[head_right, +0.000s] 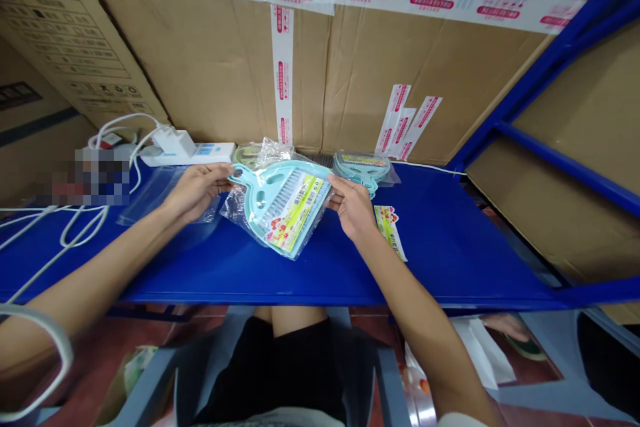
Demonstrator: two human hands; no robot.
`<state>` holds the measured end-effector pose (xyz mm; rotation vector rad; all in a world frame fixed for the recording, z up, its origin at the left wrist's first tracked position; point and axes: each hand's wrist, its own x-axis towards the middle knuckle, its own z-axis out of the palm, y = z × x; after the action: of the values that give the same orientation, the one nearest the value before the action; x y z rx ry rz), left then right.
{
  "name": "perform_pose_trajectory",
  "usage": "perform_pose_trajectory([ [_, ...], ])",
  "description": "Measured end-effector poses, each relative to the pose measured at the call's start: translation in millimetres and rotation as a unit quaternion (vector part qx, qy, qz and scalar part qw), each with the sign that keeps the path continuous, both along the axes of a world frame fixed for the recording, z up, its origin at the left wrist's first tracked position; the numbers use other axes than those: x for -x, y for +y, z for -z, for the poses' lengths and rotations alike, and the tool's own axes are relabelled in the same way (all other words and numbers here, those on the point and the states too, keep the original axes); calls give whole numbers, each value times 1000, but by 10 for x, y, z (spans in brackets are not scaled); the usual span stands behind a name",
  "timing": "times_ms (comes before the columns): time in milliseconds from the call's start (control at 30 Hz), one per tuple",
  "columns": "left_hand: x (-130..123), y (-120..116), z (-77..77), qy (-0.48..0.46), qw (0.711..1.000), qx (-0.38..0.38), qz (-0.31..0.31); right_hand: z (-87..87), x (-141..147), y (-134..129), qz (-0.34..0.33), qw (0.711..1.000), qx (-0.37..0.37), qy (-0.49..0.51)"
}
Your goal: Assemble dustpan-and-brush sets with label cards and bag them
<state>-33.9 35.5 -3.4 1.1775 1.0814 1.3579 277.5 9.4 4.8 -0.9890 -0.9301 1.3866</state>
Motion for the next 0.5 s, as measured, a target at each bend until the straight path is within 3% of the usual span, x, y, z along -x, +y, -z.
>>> perform_pose_trajectory([
  [167,18,10,-7,-13,1000,6,-2,-25,-14,3,-17,1000,-9,-3],
  [333,9,14,5,-29,999,12,-38,46,78,-24,-125,991,50,-4],
  [500,33,39,-3,-35,997,21,-66,81,82,-38,-151,987,28,-40],
])
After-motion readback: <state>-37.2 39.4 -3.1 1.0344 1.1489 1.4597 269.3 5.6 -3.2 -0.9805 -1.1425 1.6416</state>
